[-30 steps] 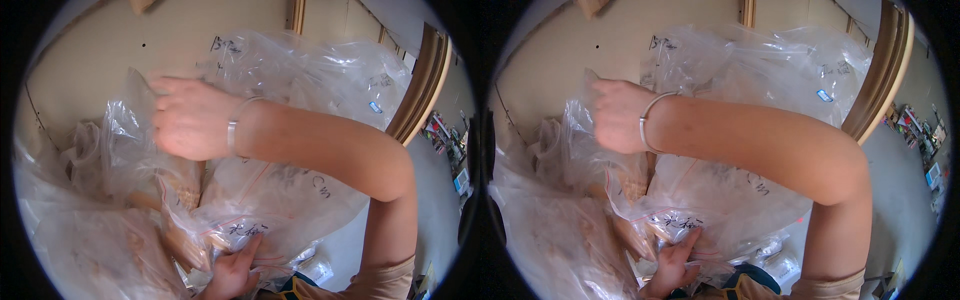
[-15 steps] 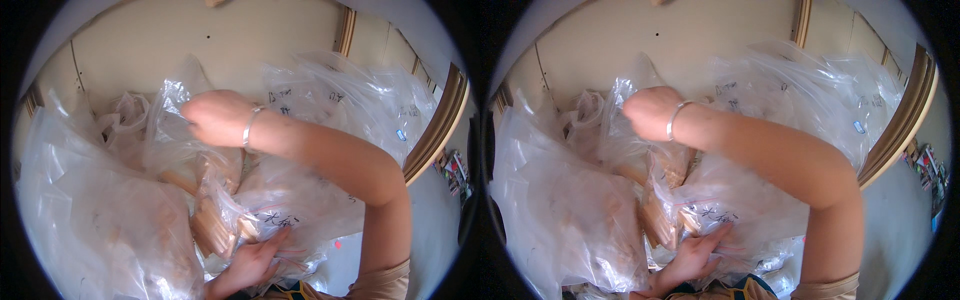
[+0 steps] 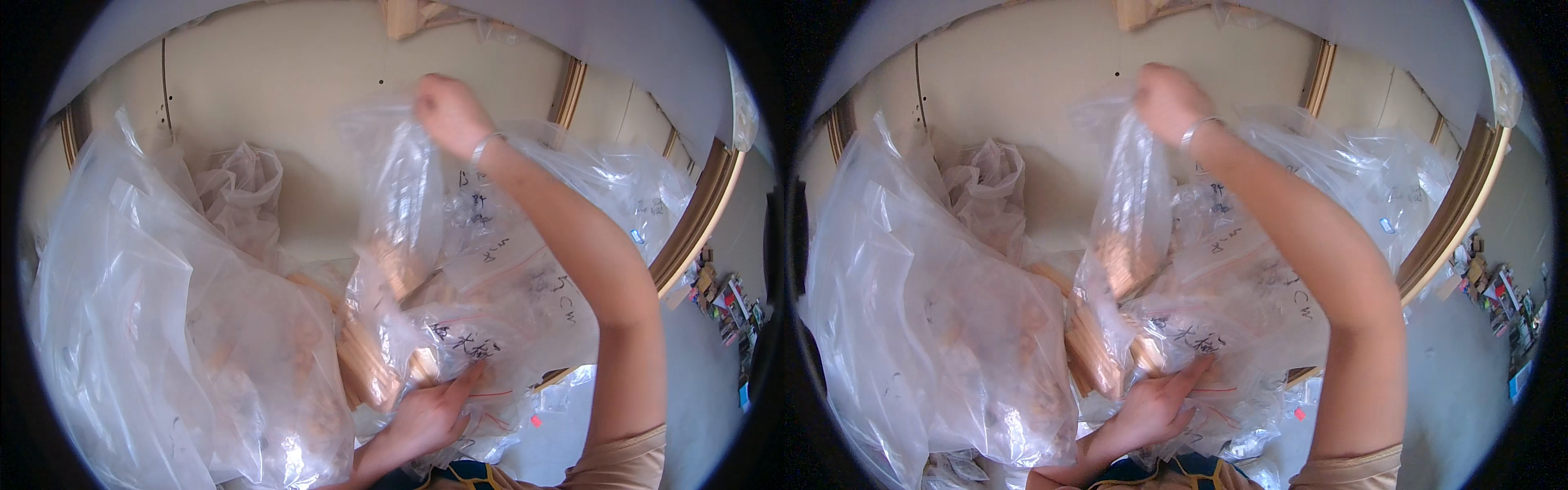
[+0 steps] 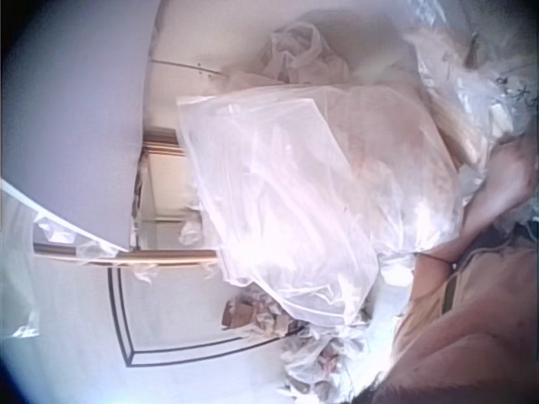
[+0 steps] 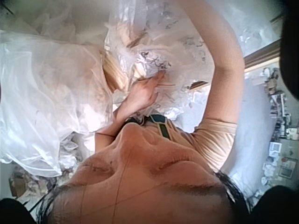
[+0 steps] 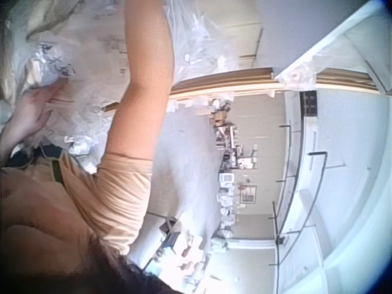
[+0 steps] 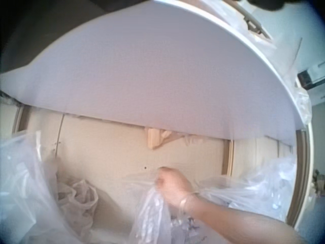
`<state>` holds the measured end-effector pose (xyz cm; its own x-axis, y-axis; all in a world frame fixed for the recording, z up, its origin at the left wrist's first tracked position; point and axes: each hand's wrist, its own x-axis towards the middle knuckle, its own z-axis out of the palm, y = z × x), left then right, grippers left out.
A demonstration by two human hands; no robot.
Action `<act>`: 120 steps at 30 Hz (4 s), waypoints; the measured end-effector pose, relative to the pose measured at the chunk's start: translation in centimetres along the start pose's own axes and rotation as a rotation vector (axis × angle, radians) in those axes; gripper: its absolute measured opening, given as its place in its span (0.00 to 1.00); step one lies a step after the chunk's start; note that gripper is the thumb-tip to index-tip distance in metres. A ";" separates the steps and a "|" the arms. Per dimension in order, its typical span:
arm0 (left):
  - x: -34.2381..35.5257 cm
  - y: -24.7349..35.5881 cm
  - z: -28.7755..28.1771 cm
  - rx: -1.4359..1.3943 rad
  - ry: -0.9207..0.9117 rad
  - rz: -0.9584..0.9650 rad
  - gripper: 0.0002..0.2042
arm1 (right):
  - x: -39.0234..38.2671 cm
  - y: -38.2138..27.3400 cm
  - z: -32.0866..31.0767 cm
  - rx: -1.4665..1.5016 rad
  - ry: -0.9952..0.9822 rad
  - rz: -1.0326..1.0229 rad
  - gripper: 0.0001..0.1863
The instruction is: The person measures small wooden pieces with a ruler, then transfers them into clear plastic bags on a shelf. The person handles multiple bags, opening them and placing the wooden pieces inside, then resealing the bags.
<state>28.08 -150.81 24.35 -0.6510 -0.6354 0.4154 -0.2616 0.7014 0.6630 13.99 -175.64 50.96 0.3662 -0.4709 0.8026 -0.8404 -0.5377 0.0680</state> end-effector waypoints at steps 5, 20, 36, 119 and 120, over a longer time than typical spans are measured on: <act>0.2 0.0 0.1 0.048 -0.011 -0.007 0.42 | -3.3 3.8 -5.0 0.678 -0.113 0.733 0.08; 0.2 0.1 -0.2 -0.004 0.004 -0.001 0.43 | -9.7 -3.2 -9.8 0.131 0.264 -0.298 0.09; -0.8 0.5 1.5 0.146 0.193 0.025 0.40 | -13.0 -11.4 0.5 0.001 -1.080 -0.339 0.22; -15.4 2.3 0.0 -0.421 1.120 -0.294 0.52 | -11.9 -22.5 -10.0 0.282 0.081 -0.886 0.24; -15.4 2.3 0.0 -0.387 1.099 -0.316 0.50 | -10.9 -24.0 -9.2 0.313 0.144 -0.885 0.24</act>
<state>37.55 -139.42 19.48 0.4060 -0.8289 0.3847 0.0534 0.4418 0.8955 26.50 -151.17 46.06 0.7488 0.2767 0.6023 -0.1286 -0.8308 0.5416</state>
